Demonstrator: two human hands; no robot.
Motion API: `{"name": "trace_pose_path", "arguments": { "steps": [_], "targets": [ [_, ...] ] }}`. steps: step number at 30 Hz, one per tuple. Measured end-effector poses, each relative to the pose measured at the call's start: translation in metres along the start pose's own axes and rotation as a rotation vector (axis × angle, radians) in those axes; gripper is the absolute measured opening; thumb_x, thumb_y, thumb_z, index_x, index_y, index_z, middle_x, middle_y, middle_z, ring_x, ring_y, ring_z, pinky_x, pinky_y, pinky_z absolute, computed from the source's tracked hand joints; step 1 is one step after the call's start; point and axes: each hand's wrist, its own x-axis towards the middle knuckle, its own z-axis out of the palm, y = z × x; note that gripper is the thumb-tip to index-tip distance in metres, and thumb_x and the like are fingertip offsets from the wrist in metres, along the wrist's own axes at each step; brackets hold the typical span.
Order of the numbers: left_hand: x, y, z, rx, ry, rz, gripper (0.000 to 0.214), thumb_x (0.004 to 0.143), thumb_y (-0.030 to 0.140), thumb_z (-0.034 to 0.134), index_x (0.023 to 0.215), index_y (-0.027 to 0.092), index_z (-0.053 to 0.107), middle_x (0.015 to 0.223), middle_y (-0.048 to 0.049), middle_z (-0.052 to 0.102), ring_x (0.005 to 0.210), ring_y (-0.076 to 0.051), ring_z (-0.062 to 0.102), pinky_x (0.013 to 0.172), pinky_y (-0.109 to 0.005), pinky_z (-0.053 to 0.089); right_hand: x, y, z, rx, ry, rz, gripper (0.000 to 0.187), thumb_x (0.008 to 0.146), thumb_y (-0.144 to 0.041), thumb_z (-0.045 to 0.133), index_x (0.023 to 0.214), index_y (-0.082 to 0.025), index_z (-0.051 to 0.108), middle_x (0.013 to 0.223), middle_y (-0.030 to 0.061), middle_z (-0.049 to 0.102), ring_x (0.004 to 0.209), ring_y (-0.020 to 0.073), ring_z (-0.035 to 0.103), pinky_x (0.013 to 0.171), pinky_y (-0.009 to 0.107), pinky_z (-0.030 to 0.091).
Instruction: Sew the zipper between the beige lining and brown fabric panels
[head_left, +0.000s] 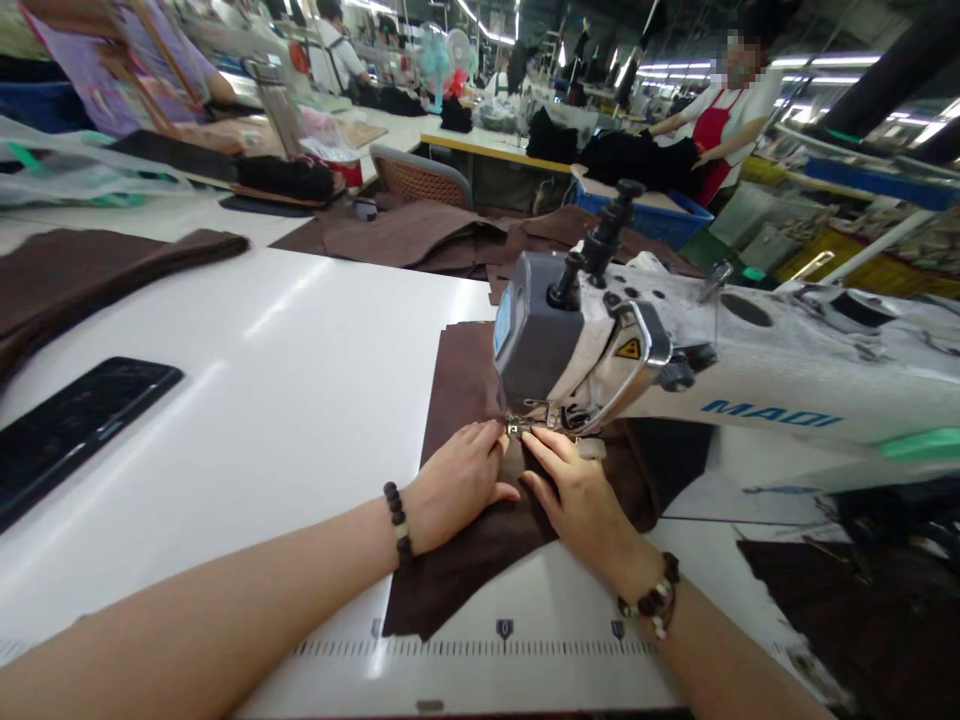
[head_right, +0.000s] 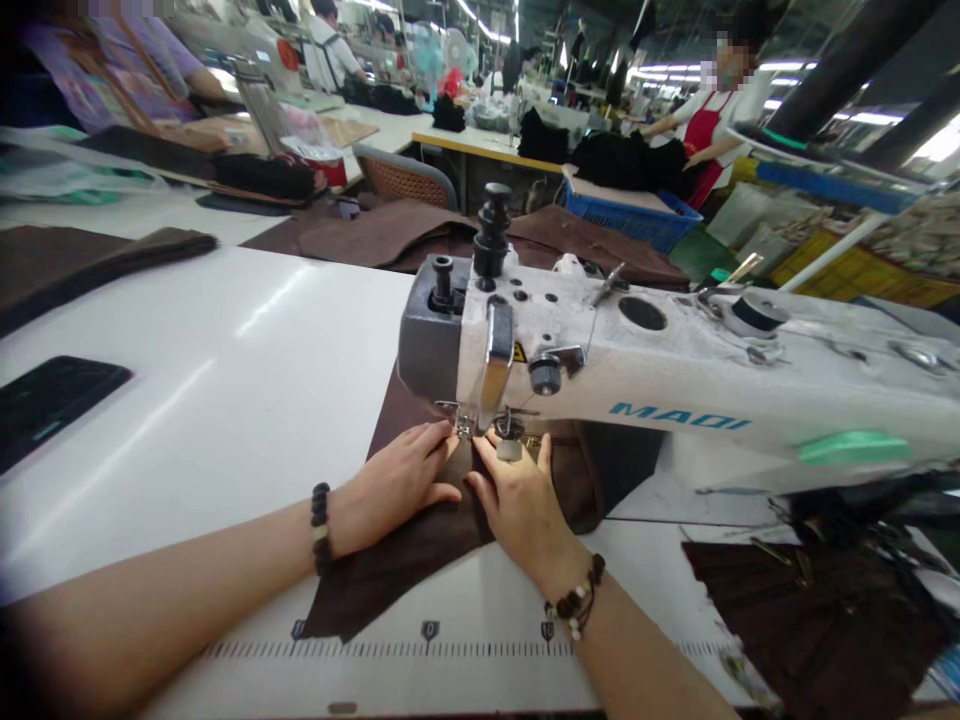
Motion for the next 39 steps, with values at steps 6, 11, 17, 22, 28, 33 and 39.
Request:
{"name": "trace_pose_path", "arguments": {
  "steps": [6,11,17,22,28,33,39],
  "targets": [
    [0.0019,-0.0030,-0.0007,-0.076,0.012,-0.036,0.061,0.069,0.054,0.059,0.106,0.006,0.053,0.113,-0.0129,0.051,0.108,-0.024,0.050,0.091,-0.036,0.047,0.0015,0.0025,0.0037,-0.008,0.000,0.022,0.037,0.088,-0.023,0.047,0.124,-0.019,0.049,0.126,0.0073,0.051,0.113,0.0234,0.048,0.099,0.051,0.037],
    [0.0028,-0.0034,-0.0046,-0.077,-0.018,-0.038,0.061,0.071,0.055,0.055,0.106,0.006,0.054,0.112,-0.0124,0.051,0.105,-0.024,0.051,0.092,-0.036,0.047,0.0016,0.0032,0.0042,-0.011,0.008,0.026,0.036,0.088,-0.024,0.047,0.124,-0.019,0.050,0.124,0.0082,0.052,0.113,0.0237,0.048,0.099,0.051,0.037],
    [0.0048,-0.0038,-0.0052,-0.073,-0.050,-0.051,0.063,0.073,0.055,0.052,0.111,0.005,0.053,0.111,-0.0121,0.050,0.105,-0.024,0.050,0.094,-0.037,0.046,0.0033,0.0018,0.0032,-0.017,-0.006,0.039,0.036,0.088,-0.024,0.047,0.124,-0.018,0.050,0.126,0.0069,0.051,0.112,0.0239,0.048,0.100,0.051,0.037],
    [0.0071,-0.0054,-0.0066,-0.082,-0.052,-0.042,0.063,0.073,0.055,0.052,0.110,0.004,0.054,0.108,-0.0125,0.051,0.104,-0.024,0.050,0.095,-0.036,0.046,0.0053,0.0008,0.0027,-0.002,0.000,0.044,0.035,0.088,-0.024,0.047,0.122,-0.018,0.051,0.125,0.0073,0.051,0.112,0.0250,0.049,0.098,0.051,0.039],
    [0.0087,-0.0067,-0.0070,-0.095,-0.073,-0.048,0.065,0.073,0.055,0.052,0.113,0.004,0.052,0.111,-0.0131,0.050,0.107,-0.024,0.048,0.098,-0.036,0.044,0.0058,0.0033,0.0056,0.018,0.013,0.064,0.033,0.088,-0.026,0.047,0.119,-0.019,0.054,0.124,0.0087,0.052,0.109,0.0253,0.051,0.095,0.051,0.041],
    [0.0086,-0.0083,-0.0073,-0.097,-0.093,-0.055,0.065,0.074,0.056,0.049,0.114,0.005,0.052,0.112,-0.0129,0.050,0.110,-0.025,0.047,0.100,-0.038,0.042,0.0071,0.0052,0.0078,0.010,0.026,0.055,0.032,0.088,-0.027,0.047,0.117,-0.019,0.055,0.123,0.0092,0.052,0.108,0.0253,0.051,0.096,0.050,0.041],
    [0.0099,-0.0097,-0.0049,-0.056,-0.071,-0.022,0.064,0.076,0.056,0.046,0.113,0.004,0.053,0.112,-0.0143,0.051,0.110,-0.025,0.047,0.099,-0.038,0.043,0.0087,0.0017,0.0089,-0.053,0.029,0.055,0.031,0.089,-0.028,0.044,0.117,-0.018,0.055,0.119,0.0111,0.054,0.104,0.0262,0.053,0.092,0.051,0.042]
  ]
}}
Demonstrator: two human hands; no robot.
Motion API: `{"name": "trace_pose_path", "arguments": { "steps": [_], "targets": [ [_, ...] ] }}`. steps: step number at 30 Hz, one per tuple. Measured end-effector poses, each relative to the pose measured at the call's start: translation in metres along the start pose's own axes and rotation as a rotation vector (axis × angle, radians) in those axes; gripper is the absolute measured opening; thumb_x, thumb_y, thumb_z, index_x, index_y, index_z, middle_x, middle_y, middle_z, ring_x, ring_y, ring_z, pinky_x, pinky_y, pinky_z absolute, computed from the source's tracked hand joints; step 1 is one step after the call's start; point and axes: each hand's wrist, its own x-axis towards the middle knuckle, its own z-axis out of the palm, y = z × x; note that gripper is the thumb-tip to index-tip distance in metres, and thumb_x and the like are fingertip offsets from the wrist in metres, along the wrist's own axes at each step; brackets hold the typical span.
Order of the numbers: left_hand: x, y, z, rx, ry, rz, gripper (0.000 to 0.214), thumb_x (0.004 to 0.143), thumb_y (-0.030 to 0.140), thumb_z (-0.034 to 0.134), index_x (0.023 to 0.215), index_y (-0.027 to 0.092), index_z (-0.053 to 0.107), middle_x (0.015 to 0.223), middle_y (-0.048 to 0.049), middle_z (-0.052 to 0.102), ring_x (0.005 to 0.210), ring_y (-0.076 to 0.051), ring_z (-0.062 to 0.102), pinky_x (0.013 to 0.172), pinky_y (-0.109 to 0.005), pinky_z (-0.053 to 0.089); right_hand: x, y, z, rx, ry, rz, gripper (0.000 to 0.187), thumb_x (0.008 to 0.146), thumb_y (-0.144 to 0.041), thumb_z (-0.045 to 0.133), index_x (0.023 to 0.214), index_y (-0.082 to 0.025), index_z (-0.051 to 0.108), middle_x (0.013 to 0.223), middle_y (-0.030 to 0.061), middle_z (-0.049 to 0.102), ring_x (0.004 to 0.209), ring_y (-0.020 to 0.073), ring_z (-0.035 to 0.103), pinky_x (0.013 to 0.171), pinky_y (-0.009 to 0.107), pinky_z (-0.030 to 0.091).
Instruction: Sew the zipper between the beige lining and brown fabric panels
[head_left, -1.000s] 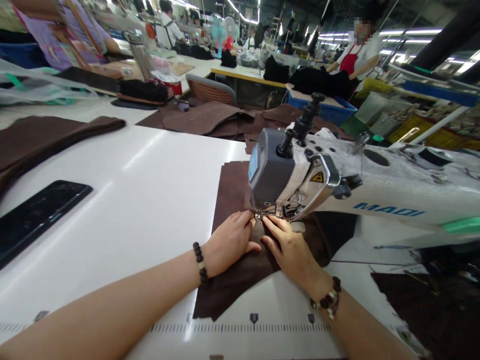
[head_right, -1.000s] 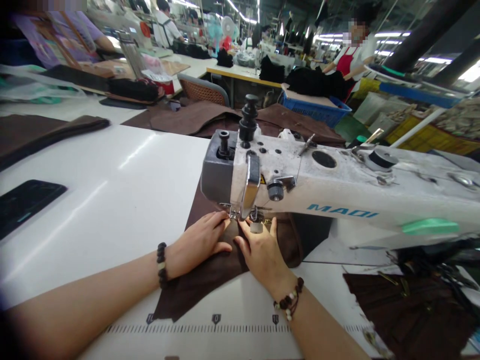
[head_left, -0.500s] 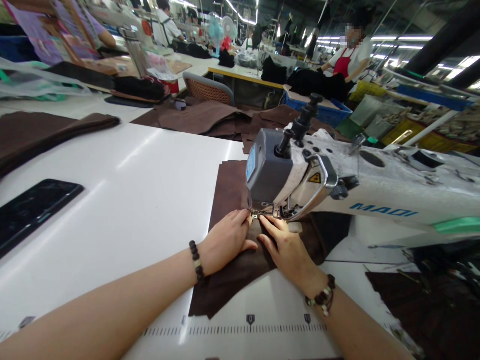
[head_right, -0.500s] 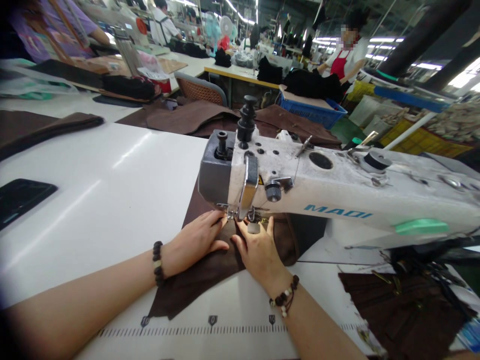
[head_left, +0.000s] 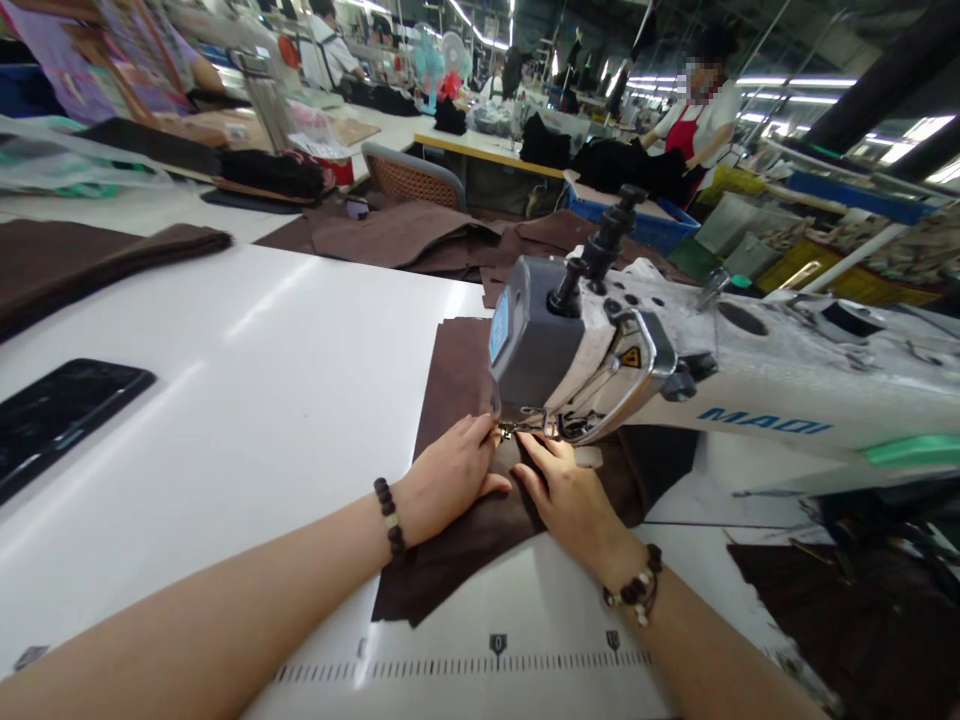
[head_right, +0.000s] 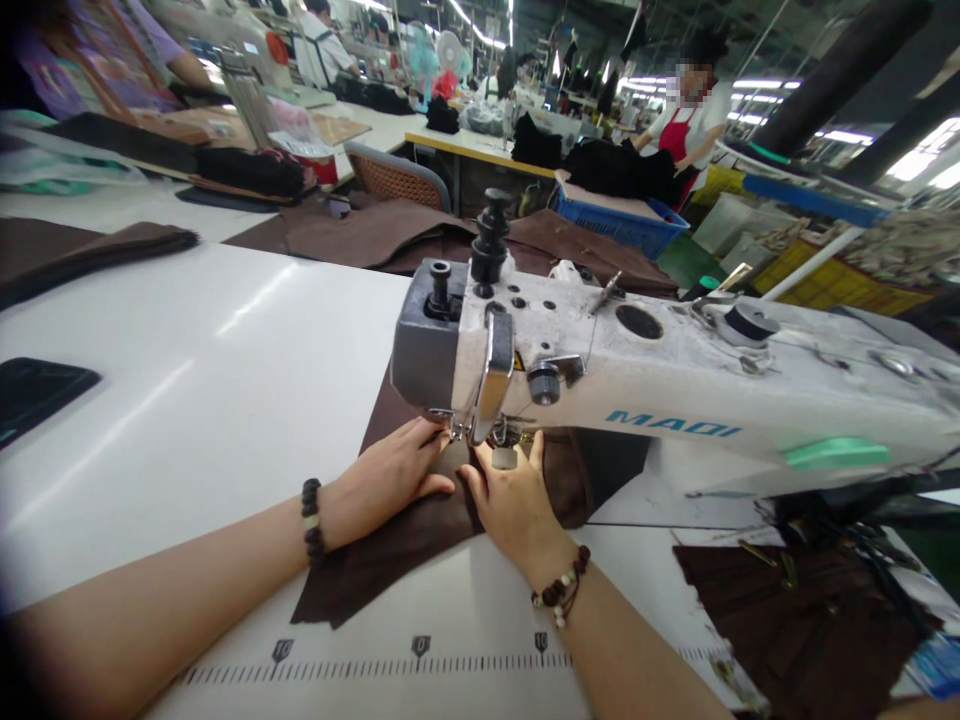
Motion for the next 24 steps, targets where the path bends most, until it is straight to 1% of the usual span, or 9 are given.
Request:
{"name": "trace_pose_path", "arguments": {
  "steps": [6,9,11,13,17,18,20,22,24],
  "targets": [
    [-0.002,-0.003,0.006,0.035,0.101,0.034,0.061,0.077,0.055,0.049,0.111,0.004,0.053,0.114,-0.0135,0.050,0.110,-0.024,0.048,0.100,-0.037,0.043,-0.002,0.008,-0.012,-0.154,-0.012,-0.002,0.037,0.088,-0.035,0.047,0.117,-0.012,0.053,0.112,0.0142,0.057,0.109,0.0283,0.049,0.101,0.055,0.030],
    [-0.003,-0.010,0.008,0.038,0.102,0.070,0.061,0.080,0.054,0.047,0.114,0.003,0.051,0.117,-0.0144,0.049,0.113,-0.024,0.046,0.103,-0.037,0.039,-0.007,0.017,-0.028,-0.296,-0.070,0.028,0.039,0.088,-0.033,0.049,0.120,-0.010,0.050,0.121,0.0157,0.052,0.116,0.0307,0.043,0.101,0.062,0.023],
    [-0.004,-0.016,0.003,0.034,0.057,0.110,0.055,0.084,0.050,0.044,0.117,0.006,0.050,0.121,-0.0134,0.049,0.116,-0.024,0.045,0.104,-0.040,0.037,-0.014,0.016,-0.045,-0.321,-0.185,0.031,0.041,0.088,-0.024,0.048,0.126,-0.010,0.044,0.129,0.0160,0.046,0.117,0.0298,0.043,0.099,0.059,0.029],
    [-0.005,-0.019,-0.006,0.026,0.022,0.131,0.040,0.089,0.040,0.040,0.117,0.012,0.051,0.124,-0.0095,0.049,0.118,-0.023,0.045,0.103,-0.043,0.037,-0.020,0.007,-0.066,-0.298,-0.355,0.017,0.041,0.087,-0.016,0.046,0.127,-0.007,0.043,0.127,0.0182,0.047,0.114,0.0274,0.047,0.095,0.048,0.040],
    [-0.011,-0.014,-0.028,-0.014,-0.009,0.139,0.028,0.092,0.022,0.034,0.108,0.017,0.057,0.119,-0.0049,0.053,0.106,-0.017,0.052,0.094,-0.035,0.044,-0.023,-0.019,-0.100,-0.184,-0.728,-0.188,0.032,0.087,-0.016,0.044,0.117,-0.013,0.056,0.102,0.0130,0.063,0.094,0.0236,0.061,0.084,0.035,0.048],
    [-0.012,-0.010,-0.030,-0.019,-0.016,0.141,0.028,0.092,0.023,0.035,0.106,0.016,0.058,0.115,-0.0056,0.055,0.103,-0.017,0.054,0.091,-0.033,0.046,-0.021,-0.023,-0.101,-0.156,-0.724,-0.221,0.030,0.088,-0.017,0.044,0.115,-0.015,0.058,0.099,0.0113,0.064,0.091,0.0234,0.062,0.083,0.035,0.049],
    [-0.015,-0.003,-0.028,-0.009,-0.017,0.136,0.028,0.090,0.028,0.040,0.107,0.014,0.057,0.111,-0.0077,0.056,0.099,-0.018,0.055,0.088,-0.032,0.048,-0.015,-0.024,-0.090,-0.113,-0.535,-0.225,0.030,0.088,-0.016,0.044,0.114,-0.016,0.058,0.105,0.0105,0.063,0.096,0.0229,0.060,0.086,0.036,0.047],
    [-0.017,0.002,-0.018,0.016,0.004,0.125,0.031,0.088,0.032,0.045,0.109,0.012,0.055,0.111,-0.0094,0.055,0.100,-0.020,0.054,0.088,-0.033,0.048,-0.010,-0.018,-0.066,-0.088,-0.263,-0.200,0.035,0.088,-0.015,0.044,0.122,-0.013,0.050,0.124,0.0119,0.052,0.113,0.0228,0.050,0.097,0.039,0.040],
    [-0.019,0.004,-0.008,0.029,0.038,0.128,0.036,0.087,0.037,0.046,0.111,0.012,0.054,0.112,-0.0099,0.053,0.102,-0.021,0.052,0.089,-0.034,0.048,-0.010,-0.009,-0.038,-0.080,-0.168,-0.170,0.041,0.089,-0.018,0.043,0.129,-0.013,0.042,0.136,0.0102,0.040,0.123,0.0222,0.040,0.104,0.044,0.033]
  ]
}}
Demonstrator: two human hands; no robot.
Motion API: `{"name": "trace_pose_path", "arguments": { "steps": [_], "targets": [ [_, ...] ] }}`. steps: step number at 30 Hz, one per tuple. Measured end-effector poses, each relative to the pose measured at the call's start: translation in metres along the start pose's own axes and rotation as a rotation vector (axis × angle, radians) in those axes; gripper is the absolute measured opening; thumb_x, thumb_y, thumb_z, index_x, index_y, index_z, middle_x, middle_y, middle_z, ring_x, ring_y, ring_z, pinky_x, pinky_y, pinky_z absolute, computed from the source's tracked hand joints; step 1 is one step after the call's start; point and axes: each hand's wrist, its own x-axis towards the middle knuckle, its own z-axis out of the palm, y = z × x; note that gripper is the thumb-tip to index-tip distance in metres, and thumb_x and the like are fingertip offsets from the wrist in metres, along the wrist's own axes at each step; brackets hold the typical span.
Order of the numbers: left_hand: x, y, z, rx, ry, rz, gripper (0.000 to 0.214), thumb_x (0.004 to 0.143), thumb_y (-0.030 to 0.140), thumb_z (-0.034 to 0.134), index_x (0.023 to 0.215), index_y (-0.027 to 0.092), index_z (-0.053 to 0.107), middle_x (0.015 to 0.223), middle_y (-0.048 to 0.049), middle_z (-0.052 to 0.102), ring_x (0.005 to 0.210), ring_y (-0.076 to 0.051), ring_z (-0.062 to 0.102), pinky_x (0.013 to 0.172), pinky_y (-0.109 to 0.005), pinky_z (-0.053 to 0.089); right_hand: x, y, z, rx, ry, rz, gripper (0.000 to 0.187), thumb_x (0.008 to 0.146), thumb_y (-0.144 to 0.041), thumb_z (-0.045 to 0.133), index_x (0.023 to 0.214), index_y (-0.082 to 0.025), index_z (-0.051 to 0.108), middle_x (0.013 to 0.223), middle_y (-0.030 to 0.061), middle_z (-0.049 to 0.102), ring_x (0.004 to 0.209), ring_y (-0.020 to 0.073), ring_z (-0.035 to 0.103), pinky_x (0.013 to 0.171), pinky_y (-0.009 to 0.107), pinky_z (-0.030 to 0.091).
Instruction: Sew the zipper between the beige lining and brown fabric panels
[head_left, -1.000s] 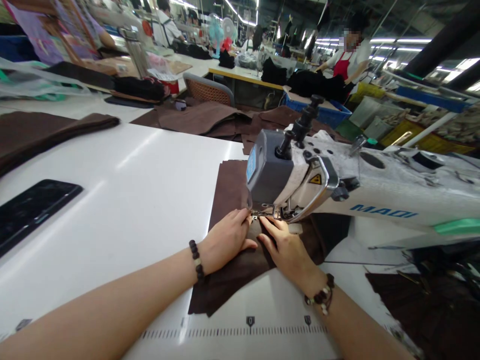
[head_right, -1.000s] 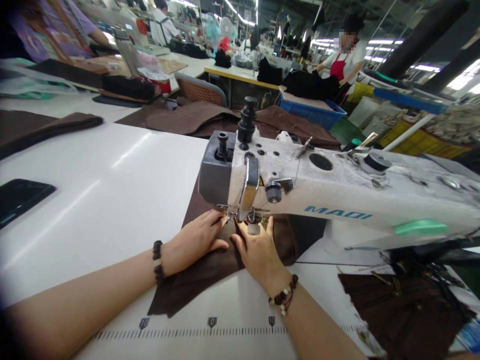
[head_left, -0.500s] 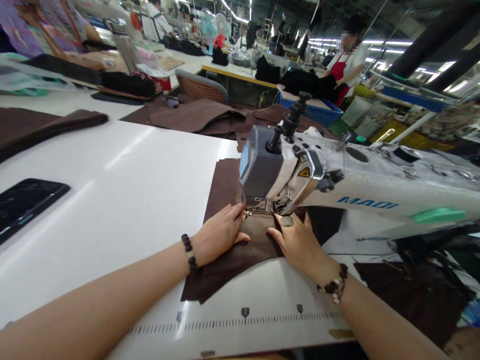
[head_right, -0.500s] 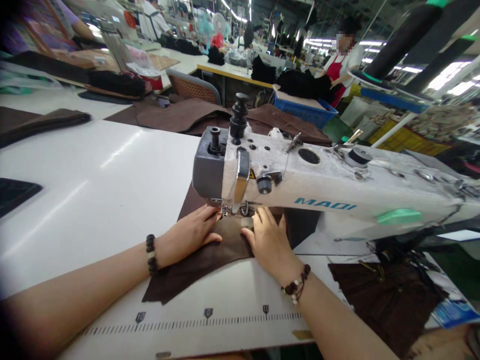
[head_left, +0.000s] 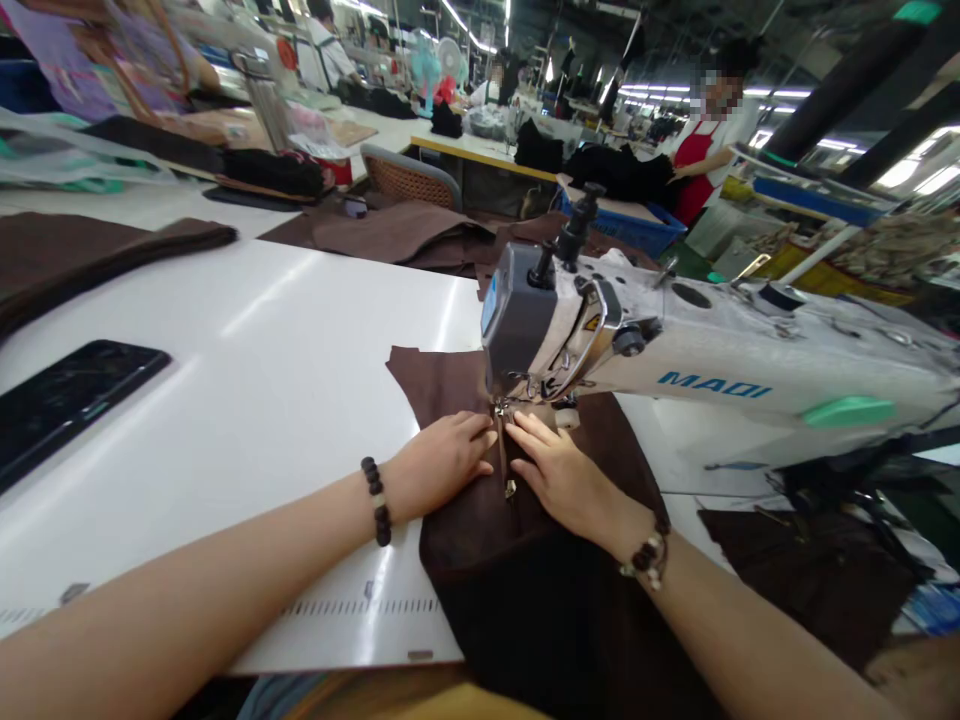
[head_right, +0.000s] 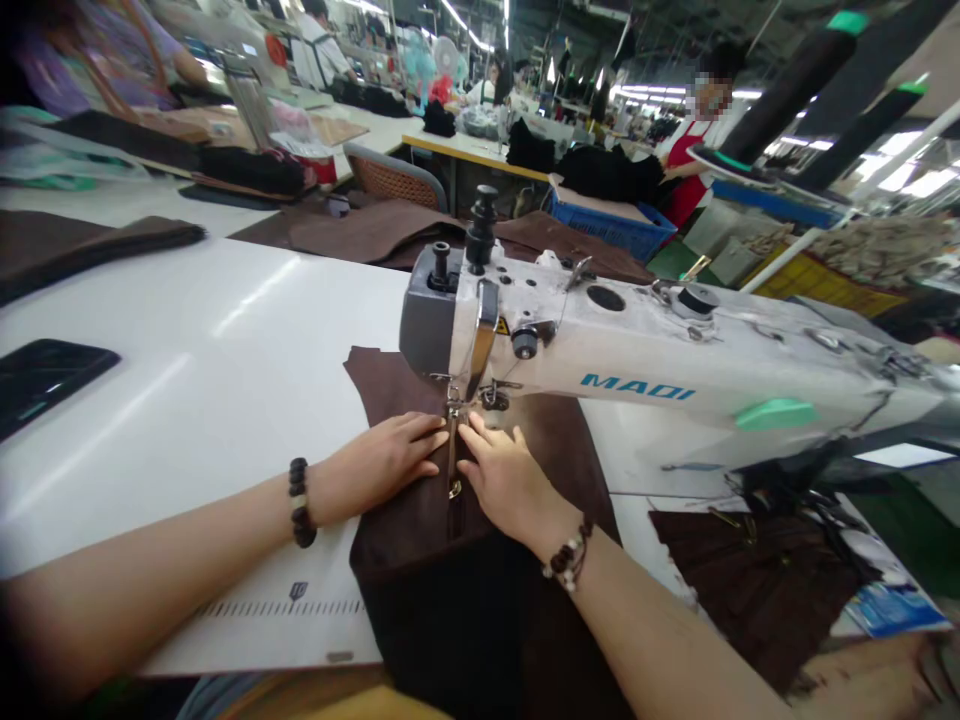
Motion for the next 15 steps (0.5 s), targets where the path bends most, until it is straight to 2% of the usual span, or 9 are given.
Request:
{"name": "trace_pose_path", "arguments": {
  "steps": [2,4,15],
  "targets": [
    [-0.001,0.000,0.007,0.006,0.030,0.013,0.038,0.087,0.040,0.044,0.113,0.014,0.052,0.114,-0.0090,0.052,0.104,-0.021,0.050,0.089,-0.035,0.047,-0.001,0.005,0.022,-0.032,0.026,0.040,0.043,0.090,-0.021,0.040,0.133,-0.016,0.037,0.141,0.0068,0.033,0.127,0.0218,0.034,0.106,0.050,0.027],
    [-0.001,-0.001,0.010,0.008,0.039,0.024,0.038,0.088,0.041,0.041,0.115,0.016,0.050,0.115,-0.0076,0.051,0.105,-0.021,0.049,0.088,-0.035,0.047,-0.005,0.007,0.033,-0.059,0.040,0.057,0.043,0.091,-0.022,0.037,0.134,-0.018,0.035,0.142,0.0042,0.031,0.128,0.0211,0.032,0.106,0.053,0.025],
    [-0.001,0.001,0.012,-0.020,0.132,0.083,0.034,0.085,0.032,0.050,0.114,0.014,0.048,0.116,-0.0087,0.049,0.113,-0.020,0.046,0.099,-0.037,0.042,-0.004,-0.001,0.030,-0.052,0.008,0.092,0.044,0.092,-0.020,0.030,0.136,-0.020,0.032,0.143,0.0057,0.029,0.129,0.0209,0.030,0.105,0.054,0.025]
  ]
}}
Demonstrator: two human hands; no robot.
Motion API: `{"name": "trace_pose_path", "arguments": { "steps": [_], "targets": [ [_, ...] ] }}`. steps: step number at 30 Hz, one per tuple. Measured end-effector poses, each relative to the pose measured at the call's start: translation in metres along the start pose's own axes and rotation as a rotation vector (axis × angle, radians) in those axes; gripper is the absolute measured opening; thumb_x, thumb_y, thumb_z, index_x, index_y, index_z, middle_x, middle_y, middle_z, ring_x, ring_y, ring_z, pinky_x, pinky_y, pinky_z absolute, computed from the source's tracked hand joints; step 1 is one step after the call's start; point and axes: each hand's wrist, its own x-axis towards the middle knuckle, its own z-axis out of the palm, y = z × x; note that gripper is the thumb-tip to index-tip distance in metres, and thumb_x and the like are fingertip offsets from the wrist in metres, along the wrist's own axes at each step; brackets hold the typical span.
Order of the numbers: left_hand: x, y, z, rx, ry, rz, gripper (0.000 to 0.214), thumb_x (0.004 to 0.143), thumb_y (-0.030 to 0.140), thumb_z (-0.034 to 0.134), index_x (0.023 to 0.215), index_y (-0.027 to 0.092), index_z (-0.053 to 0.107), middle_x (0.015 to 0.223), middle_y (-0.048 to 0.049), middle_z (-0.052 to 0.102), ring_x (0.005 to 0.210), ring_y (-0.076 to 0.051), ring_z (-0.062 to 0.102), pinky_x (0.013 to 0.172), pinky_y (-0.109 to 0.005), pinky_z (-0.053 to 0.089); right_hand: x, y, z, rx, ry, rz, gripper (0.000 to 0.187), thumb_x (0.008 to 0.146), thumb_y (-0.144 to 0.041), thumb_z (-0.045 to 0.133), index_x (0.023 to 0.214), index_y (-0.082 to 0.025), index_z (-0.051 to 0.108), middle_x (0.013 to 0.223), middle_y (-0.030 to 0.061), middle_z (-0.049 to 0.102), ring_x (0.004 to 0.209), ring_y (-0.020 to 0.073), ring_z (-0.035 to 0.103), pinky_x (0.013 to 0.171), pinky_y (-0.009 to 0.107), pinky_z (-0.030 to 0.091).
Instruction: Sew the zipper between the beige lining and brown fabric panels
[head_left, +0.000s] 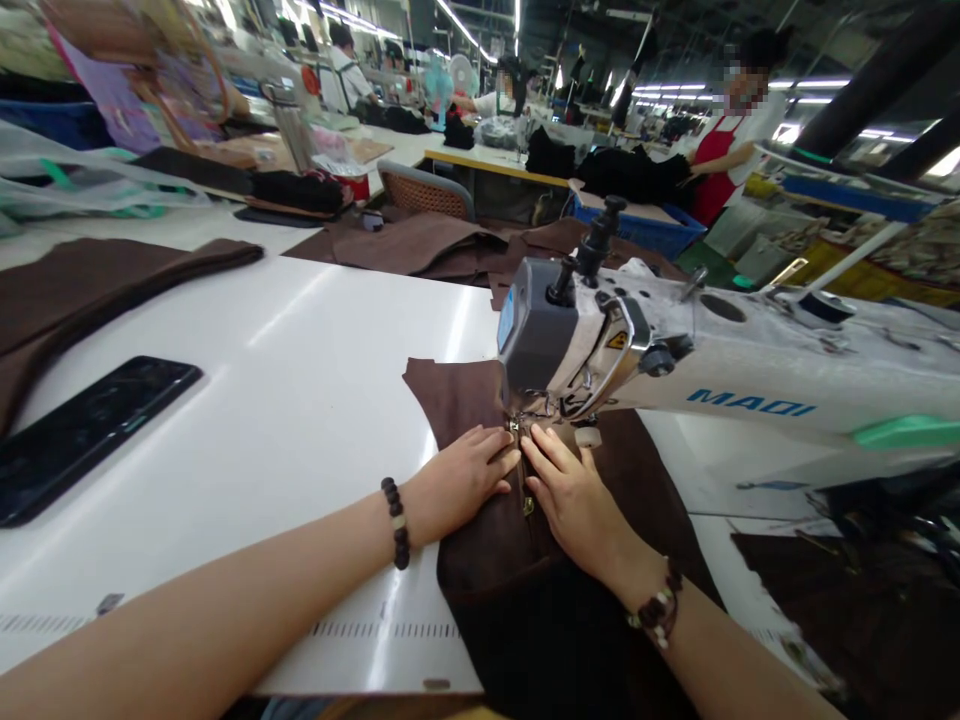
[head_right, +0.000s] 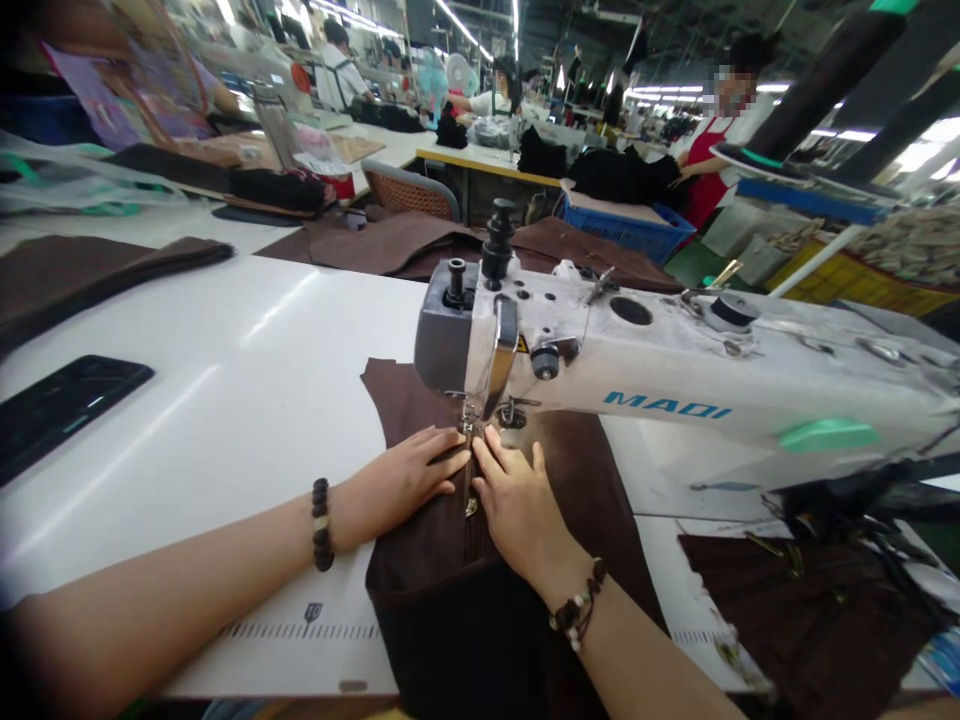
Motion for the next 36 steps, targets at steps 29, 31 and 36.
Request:
{"name": "trace_pose_path", "arguments": {
  "steps": [29,31,36],
  "targets": [
    [-0.057,0.048,-0.072,-0.642,-0.360,-0.078,0.034,0.076,0.040,0.063,0.104,0.021,0.058,0.090,-0.0004,0.059,0.084,-0.011,0.056,0.071,-0.019,0.041,0.006,-0.005,-0.029,0.267,-0.074,-0.157,0.029,0.075,-0.003,0.039,0.073,-0.019,0.063,0.114,0.0066,0.047,0.110,0.0211,0.042,0.096,0.044,0.032],
    [-0.061,0.054,-0.071,-0.621,-0.361,-0.061,0.037,0.072,0.040,0.068,0.101,0.019,0.057,0.090,-0.0002,0.058,0.085,-0.012,0.054,0.072,-0.020,0.040,0.008,-0.004,-0.030,0.278,-0.101,-0.186,0.027,0.072,-0.002,0.041,0.068,-0.018,0.063,0.114,0.0072,0.046,0.112,0.0221,0.041,0.097,0.044,0.032],
    [-0.070,0.071,-0.064,-0.431,-0.352,0.046,0.009,0.082,0.025,0.057,0.086,0.017,0.054,0.089,-0.0003,0.055,0.083,-0.014,0.048,0.075,-0.026,0.036,0.001,0.009,-0.022,0.517,-0.083,-0.163,0.029,0.067,0.001,0.036,0.056,-0.015,0.057,0.115,0.0047,0.052,0.108,0.0168,0.048,0.098,0.038,0.032]
  ]
}}
